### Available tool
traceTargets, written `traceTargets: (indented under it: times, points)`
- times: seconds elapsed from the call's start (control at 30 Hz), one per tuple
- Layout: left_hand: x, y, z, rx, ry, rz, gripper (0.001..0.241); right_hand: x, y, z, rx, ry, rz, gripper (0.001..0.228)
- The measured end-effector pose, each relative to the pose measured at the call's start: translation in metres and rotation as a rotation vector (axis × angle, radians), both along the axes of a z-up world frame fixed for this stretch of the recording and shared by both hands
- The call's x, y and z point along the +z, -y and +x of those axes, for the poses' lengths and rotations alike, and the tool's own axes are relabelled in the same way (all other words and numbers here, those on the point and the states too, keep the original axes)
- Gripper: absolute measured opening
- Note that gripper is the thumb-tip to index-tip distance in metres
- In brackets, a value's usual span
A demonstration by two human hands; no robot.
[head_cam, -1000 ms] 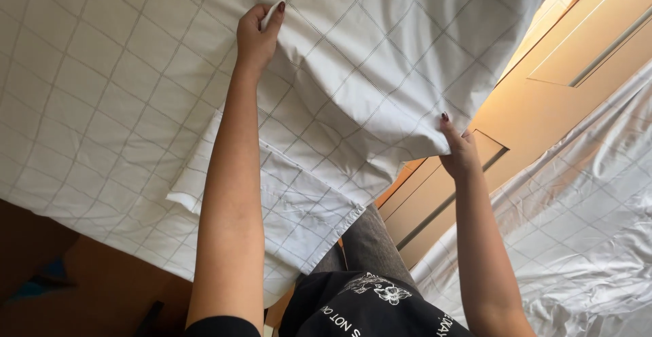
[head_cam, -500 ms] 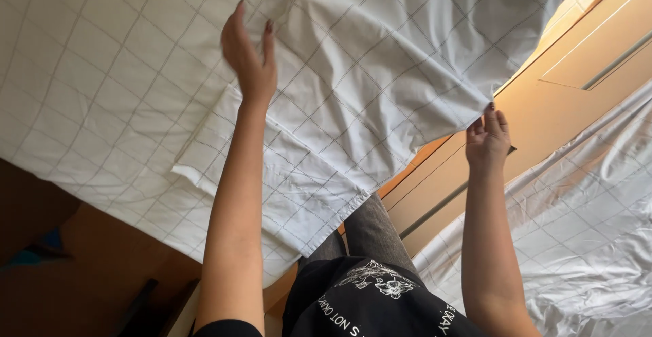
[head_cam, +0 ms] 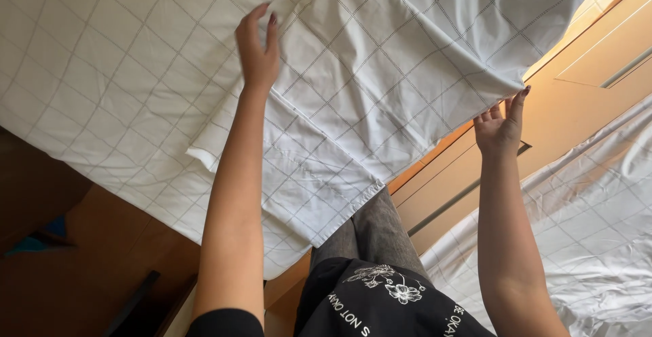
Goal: Folding a white patterned pillowcase on a bed.
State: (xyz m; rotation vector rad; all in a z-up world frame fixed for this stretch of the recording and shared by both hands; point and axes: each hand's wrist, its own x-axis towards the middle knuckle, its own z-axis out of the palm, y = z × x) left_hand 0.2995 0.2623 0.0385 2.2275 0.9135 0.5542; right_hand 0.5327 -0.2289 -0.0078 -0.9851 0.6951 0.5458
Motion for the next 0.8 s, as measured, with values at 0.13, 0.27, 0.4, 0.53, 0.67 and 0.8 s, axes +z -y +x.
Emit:
traceTargets:
  times: [0.13, 0.27, 0.4, 0.53, 0.67, 0.8]
  points:
    - [-0.037, -0.021, 0.071, -0.037, 0.095, -0.269, 0.037, 0.018, -0.022, 0.008, 0.105, -0.038, 0.074, 0.093]
    - [-0.046, -0.032, 0.124, -0.020, -0.201, -0.551, 0.064, 0.031, -0.030, 0.034, 0.405, -0.046, 0.078, 0.086]
    - [-0.054, -0.041, 0.150, -0.016, -0.532, -0.717, 0.092, 0.032, -0.023, 0.068, 0.517, -0.085, -0.065, 0.073]
    - [0.006, -0.040, 0.171, -0.112, -0.416, -0.930, 0.074, 0.050, -0.014, 0.090, 0.519, 0.150, 0.042, 0.048]
    - [0.043, -0.038, 0.181, -0.217, -0.305, -0.764, 0.056, 0.112, -0.038, 0.098, 0.489, 0.230, 0.171, 0.037]
    - [-0.003, -0.045, 0.183, -0.145, -0.180, -0.853, 0.036, 0.033, 0.019, 0.110, 0.440, 0.203, 0.222, 0.024]
